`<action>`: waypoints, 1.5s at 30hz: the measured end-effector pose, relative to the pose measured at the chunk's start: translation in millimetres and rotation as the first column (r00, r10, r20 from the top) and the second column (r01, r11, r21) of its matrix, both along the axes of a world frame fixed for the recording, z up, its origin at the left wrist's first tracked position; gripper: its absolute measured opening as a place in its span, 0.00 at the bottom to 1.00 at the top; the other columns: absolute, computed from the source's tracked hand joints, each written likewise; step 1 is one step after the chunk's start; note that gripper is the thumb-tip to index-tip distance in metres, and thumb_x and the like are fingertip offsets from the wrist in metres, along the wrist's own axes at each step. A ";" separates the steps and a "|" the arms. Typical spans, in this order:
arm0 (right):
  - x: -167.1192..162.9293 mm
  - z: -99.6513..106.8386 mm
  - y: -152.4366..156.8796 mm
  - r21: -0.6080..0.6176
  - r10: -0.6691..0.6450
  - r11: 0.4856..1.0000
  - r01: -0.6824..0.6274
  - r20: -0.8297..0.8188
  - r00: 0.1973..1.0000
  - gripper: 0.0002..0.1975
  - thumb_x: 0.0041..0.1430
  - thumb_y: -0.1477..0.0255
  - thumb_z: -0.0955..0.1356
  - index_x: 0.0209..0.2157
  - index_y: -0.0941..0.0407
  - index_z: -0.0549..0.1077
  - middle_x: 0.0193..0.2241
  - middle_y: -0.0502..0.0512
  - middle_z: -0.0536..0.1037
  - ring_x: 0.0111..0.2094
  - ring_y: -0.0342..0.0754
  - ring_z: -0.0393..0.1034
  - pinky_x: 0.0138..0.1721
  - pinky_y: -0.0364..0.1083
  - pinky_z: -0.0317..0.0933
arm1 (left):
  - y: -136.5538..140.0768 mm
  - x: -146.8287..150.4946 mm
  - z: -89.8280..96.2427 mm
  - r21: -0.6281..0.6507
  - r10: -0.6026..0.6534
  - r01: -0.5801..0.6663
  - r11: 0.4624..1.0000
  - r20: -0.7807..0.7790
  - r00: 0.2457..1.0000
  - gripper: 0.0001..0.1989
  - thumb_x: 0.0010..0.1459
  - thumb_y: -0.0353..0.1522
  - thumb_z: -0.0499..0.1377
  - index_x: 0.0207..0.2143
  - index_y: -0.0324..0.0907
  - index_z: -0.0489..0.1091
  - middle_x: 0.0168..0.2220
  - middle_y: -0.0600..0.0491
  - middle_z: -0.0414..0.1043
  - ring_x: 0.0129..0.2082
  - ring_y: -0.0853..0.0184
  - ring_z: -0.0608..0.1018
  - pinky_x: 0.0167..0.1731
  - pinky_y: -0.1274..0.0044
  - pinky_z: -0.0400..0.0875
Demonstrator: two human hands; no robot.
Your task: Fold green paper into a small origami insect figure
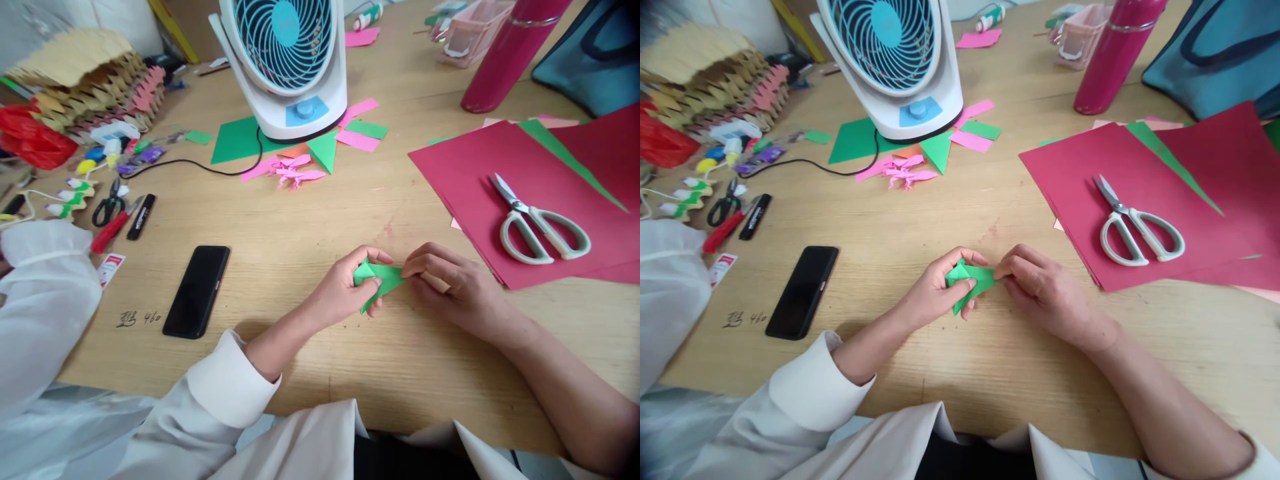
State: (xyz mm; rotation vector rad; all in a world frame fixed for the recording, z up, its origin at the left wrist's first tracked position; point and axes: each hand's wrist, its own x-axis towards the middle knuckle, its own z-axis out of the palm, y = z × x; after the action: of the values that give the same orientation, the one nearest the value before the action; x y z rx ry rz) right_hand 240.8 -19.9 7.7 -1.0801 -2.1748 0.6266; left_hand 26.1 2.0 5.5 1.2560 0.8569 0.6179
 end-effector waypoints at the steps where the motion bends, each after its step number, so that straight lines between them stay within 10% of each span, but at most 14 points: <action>1: 0.4 -0.3 0.7 0.001 -0.009 1.000 0.009 -0.008 1.000 0.09 0.63 0.81 0.63 0.40 0.53 0.69 0.38 0.55 0.72 0.34 0.46 0.71 0.34 0.45 0.64 | -0.1 -0.2 -0.3 0.004 0.005 -0.005 1.000 0.002 1.000 0.13 0.60 0.24 0.53 0.47 0.40 0.63 0.26 0.59 0.68 0.19 0.76 0.73 0.18 0.85 0.70; 10: 1.2 0.0 2.6 -0.015 -0.064 0.998 0.063 -0.061 0.996 0.06 0.62 0.78 0.65 0.37 0.52 0.70 0.36 0.54 0.74 0.35 0.48 0.73 0.35 0.47 0.65 | 0.2 -4.1 -5.8 0.269 0.003 0.013 0.963 -0.058 0.998 0.21 0.62 0.30 0.58 0.57 0.47 0.62 0.41 0.53 0.71 0.24 0.76 0.75 0.26 0.80 0.75; 16: 2.1 -0.1 1.6 -0.014 -0.083 0.997 0.082 -0.074 0.994 0.06 0.62 0.78 0.66 0.37 0.53 0.70 0.36 0.54 0.74 0.36 0.47 0.72 0.35 0.47 0.65 | 2.4 -3.9 -4.4 0.692 0.133 0.079 0.717 -0.247 0.960 0.29 0.47 0.33 0.72 0.51 0.44 0.67 0.49 0.48 0.71 0.51 0.60 0.74 0.53 0.67 0.70; 31: 2.6 0.2 0.3 0.004 -0.086 0.996 0.087 -0.068 0.994 0.08 0.62 0.80 0.65 0.39 0.53 0.70 0.37 0.53 0.73 0.37 0.47 0.71 0.37 0.47 0.65 | -2.6 -1.4 -7.4 0.760 0.245 0.046 0.648 -0.266 0.932 0.12 0.57 0.26 0.62 0.45 0.41 0.71 0.40 0.51 0.73 0.41 0.68 0.76 0.44 0.76 0.72; 45: -6.3 -6.7 -3.9 -0.426 -0.218 0.898 0.113 -0.207 0.954 0.09 0.60 0.65 0.71 0.41 0.52 0.74 0.33 0.51 0.77 0.33 0.46 0.71 0.34 0.45 0.65 | -3.8 -3.8 -6.9 0.824 0.324 0.003 0.567 -0.226 0.919 0.08 0.60 0.26 0.59 0.42 0.42 0.71 0.39 0.51 0.71 0.40 0.69 0.76 0.43 0.75 0.74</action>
State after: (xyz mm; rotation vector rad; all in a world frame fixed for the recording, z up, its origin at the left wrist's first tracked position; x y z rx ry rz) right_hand 234.4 -23.8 1.0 -1.3053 -1.7501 1.1113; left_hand 22.3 -1.8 -1.4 2.2158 1.0375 1.0276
